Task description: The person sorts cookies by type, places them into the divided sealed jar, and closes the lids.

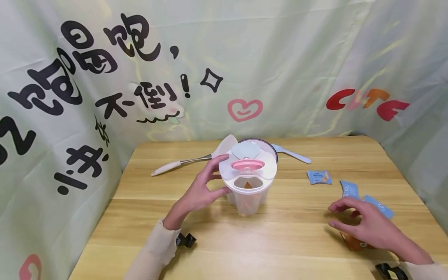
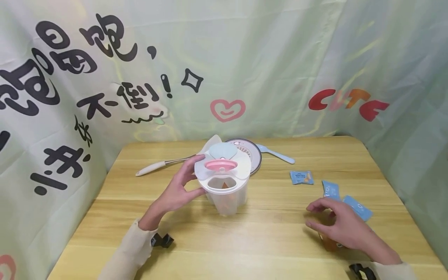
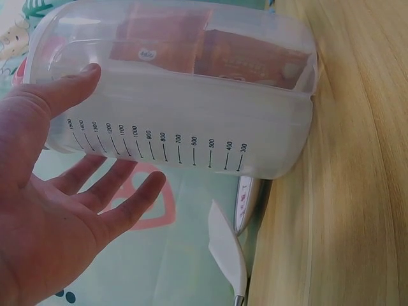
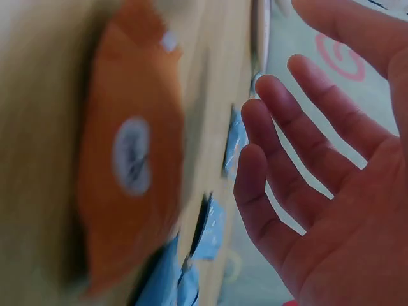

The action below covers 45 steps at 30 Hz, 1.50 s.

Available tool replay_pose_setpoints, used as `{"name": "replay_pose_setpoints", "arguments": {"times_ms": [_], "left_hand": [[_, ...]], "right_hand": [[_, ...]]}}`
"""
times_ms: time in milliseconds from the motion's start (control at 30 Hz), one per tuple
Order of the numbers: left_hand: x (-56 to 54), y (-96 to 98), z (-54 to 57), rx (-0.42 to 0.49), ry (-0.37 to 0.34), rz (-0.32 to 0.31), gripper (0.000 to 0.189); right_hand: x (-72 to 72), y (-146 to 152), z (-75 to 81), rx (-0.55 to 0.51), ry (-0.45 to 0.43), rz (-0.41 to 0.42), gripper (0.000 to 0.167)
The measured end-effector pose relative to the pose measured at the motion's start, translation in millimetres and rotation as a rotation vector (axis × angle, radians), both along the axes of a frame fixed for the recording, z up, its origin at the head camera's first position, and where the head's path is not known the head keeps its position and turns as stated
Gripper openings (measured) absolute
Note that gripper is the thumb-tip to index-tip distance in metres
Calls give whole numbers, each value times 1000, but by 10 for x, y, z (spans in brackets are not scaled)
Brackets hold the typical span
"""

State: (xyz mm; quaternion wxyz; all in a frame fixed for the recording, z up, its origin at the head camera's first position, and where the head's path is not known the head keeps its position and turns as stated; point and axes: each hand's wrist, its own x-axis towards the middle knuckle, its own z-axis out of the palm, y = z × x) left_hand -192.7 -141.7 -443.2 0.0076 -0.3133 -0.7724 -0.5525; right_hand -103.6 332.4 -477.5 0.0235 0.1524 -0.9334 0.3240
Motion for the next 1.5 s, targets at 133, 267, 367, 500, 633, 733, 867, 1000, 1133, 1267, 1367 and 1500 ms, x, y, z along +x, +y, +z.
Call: {"name": "replay_pose_setpoints", "arguments": {"times_ms": [133, 267, 367, 500, 633, 733, 867, 1000, 1133, 1267, 1367, 1500], "left_hand": [[0, 11, 22, -1, 6, 0, 91], [-4, 14, 48, 1, 6, -1, 92], [-12, 13, 52, -1, 7, 0, 92], [-22, 12, 42, -5, 3, 5, 92], [-28, 15, 31, -3, -1, 5, 92], [-27, 15, 21, -1, -1, 4, 92], [-13, 11, 21, 2, 4, 2, 93], [-2, 10, 28, 4, 6, 4, 92], [0, 7, 14, 4, 5, 5, 91], [-2, 6, -5, 3, 4, 4, 91], [-1, 7, -7, 1, 5, 3, 91], [14, 5, -2, -3, -2, 4, 91]], "right_hand": [[69, 112, -11, 9, -4, -2, 39], [125, 202, -6, 25, 2, 8, 43], [147, 254, -9, 32, 13, 31, 45], [153, 311, -49, 43, 20, 73, 46], [144, 364, -120, 51, 45, 132, 50], [147, 396, -165, 37, 45, 182, 54], [158, 408, -184, 45, 41, 199, 60], [153, 399, -164, 61, 30, 191, 56], [146, 372, -149, 53, 2, 164, 43], [152, 333, -142, 60, -25, 110, 33], [163, 298, -123, 74, -37, 72, 31], [169, 245, -87, 75, -33, 25, 29]]}}
